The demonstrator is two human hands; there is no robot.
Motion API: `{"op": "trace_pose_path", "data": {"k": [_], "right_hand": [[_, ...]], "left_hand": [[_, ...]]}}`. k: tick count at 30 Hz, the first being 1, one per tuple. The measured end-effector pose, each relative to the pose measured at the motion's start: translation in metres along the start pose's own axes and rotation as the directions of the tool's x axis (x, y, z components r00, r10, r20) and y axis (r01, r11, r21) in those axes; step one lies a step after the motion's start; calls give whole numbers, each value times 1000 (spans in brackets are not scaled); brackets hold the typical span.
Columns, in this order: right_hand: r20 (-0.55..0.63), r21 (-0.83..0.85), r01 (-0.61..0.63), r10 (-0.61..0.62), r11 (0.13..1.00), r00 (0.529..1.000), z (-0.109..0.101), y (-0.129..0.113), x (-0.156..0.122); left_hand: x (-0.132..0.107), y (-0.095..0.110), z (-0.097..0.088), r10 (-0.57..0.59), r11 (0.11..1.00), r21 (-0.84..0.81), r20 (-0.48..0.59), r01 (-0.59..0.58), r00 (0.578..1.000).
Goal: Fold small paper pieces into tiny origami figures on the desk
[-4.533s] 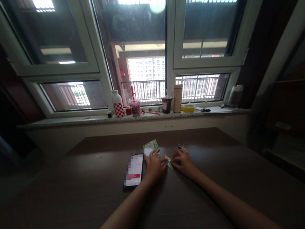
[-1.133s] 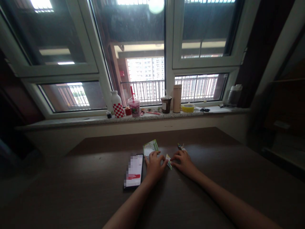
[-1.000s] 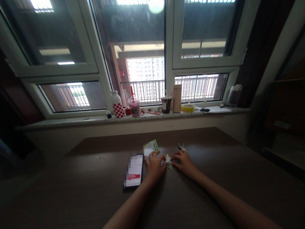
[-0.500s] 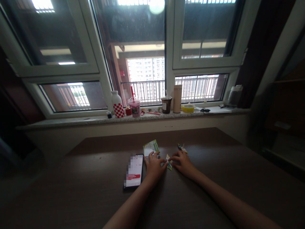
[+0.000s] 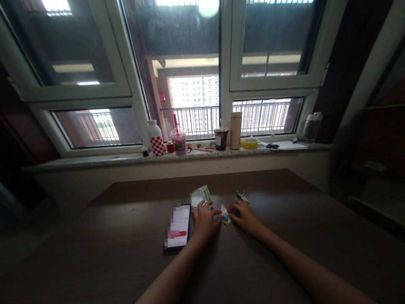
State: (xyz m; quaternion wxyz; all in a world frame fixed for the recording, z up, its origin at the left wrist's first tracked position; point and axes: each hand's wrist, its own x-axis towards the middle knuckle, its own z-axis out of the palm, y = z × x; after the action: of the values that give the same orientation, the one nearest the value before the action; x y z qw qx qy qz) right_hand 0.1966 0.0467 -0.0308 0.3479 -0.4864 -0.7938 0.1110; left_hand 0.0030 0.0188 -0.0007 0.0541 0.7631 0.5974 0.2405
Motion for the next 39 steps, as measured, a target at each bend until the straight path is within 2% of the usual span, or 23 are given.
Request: {"op": "trace_pose_path", "data": {"k": [7, 14, 20, 39], "right_hand": [[51, -3, 151, -151, 989, 987, -11, -8, 0], [78, 7, 179, -179, 984, 981, -19, -8, 0], [61, 21, 238, -239, 971, 969, -19, -5, 0], [85, 25, 197, -198, 980, 976, -22, -9, 2]], "left_hand": [[1, -4, 3, 59, 998, 16, -19, -58, 998], [7, -7, -5, 31, 997, 66, 125, -40, 992], [8, -3, -12, 35, 990, 123, 201, -61, 979], [6, 0, -12, 17, 995, 97, 135, -31, 991]]}}
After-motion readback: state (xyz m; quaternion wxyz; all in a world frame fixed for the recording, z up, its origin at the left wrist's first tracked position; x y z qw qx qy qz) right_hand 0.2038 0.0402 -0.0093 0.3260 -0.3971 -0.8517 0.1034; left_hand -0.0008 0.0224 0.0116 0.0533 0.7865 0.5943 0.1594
